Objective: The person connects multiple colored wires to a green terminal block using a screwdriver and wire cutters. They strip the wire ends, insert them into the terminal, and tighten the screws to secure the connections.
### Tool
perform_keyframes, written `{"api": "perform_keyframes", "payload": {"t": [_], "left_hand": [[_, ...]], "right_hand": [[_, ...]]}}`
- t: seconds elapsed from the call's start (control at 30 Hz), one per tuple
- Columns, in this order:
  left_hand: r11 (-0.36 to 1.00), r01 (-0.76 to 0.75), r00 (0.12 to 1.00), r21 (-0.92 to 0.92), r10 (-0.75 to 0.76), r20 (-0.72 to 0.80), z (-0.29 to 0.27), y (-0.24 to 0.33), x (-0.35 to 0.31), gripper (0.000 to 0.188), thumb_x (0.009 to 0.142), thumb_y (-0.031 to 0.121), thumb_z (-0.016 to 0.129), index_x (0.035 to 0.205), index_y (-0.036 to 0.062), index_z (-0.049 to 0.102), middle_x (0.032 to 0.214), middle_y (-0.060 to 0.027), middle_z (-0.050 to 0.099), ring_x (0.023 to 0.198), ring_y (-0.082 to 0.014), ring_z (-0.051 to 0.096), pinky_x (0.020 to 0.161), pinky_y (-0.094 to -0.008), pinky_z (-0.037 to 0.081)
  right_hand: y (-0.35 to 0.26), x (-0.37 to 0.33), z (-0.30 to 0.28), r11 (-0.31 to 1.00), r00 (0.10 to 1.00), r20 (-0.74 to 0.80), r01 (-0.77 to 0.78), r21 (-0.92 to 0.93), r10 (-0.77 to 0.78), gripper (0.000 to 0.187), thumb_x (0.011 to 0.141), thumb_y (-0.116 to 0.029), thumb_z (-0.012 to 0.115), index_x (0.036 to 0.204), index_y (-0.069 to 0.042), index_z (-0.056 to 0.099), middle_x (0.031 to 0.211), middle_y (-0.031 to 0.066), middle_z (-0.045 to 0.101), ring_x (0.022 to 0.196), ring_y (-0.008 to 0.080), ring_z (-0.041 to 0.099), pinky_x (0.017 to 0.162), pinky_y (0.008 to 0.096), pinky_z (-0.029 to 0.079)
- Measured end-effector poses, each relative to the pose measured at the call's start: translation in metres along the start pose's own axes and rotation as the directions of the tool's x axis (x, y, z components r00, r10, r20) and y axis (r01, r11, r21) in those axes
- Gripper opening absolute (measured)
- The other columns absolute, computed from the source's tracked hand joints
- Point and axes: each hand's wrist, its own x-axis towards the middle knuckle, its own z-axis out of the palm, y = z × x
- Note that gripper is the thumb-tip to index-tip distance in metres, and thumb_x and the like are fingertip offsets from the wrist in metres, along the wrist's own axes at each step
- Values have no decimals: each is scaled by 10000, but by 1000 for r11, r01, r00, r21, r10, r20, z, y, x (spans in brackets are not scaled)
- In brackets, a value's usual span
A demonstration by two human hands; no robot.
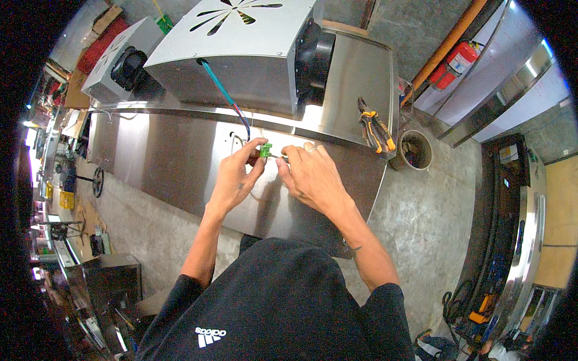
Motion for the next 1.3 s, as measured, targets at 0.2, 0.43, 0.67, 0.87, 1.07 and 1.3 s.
{"api": "perform_keyframes", "payload": {"t": [0.2,0.43,0.67,0.87,1.07,1.3], "left_hand": [[1000,-3,1000,22,3,14,0,3,0,381,1001,52,725,1378,58,674,921,-165,744,822,-230,730,802,-380,569],[999,-34,999,15,34,28,2,0,-3,401,1000,50,724,1397,67,675,957,-158,768,877,-240,762,841,-382,585],[1000,-24,999,15,23,34,-1,-5,-1,395,1002,49,717,1395,65,674,989,-167,777,919,-242,780,858,-381,593],[999,-33,999,18,32,36,3,-3,-3,392,1003,52,715,1393,57,669,996,-173,778,908,-256,781,856,-385,592],[999,-38,999,-2,38,12,8,-8,-5,388,1006,65,717,1390,52,668,989,-186,773,892,-273,776,843,-398,591],[999,-31,998,7,31,52,1,-5,-3,387,1005,63,715,1389,43,665,996,-193,772,909,-278,773,840,-402,589]], "right_hand": [[7,3,-3,993,993,-22,120,14,-120,157,1040,-164,651,1024,-22,587,906,166,621,887,358,626,817,457,513],[16,1,-1,998,997,35,67,-10,-66,218,1058,-220,678,962,-42,595,873,165,644,876,351,634,786,464,532],[8,4,0,998,998,-25,54,-31,-55,222,1067,-227,660,960,-42,602,862,164,647,869,359,635,831,470,516],[12,6,-2,995,995,8,99,31,-100,205,1063,-215,652,976,-36,602,875,160,646,885,362,638,851,485,514],[12,1,-2,1000,994,107,7,7,-7,204,1061,-214,656,992,-30,602,909,159,658,898,358,638,842,484,520],[11,4,-5,990,987,78,143,-3,-143,207,1051,-218,678,1011,-33,594,942,147,636,892,331,627,813,459,525]]}}
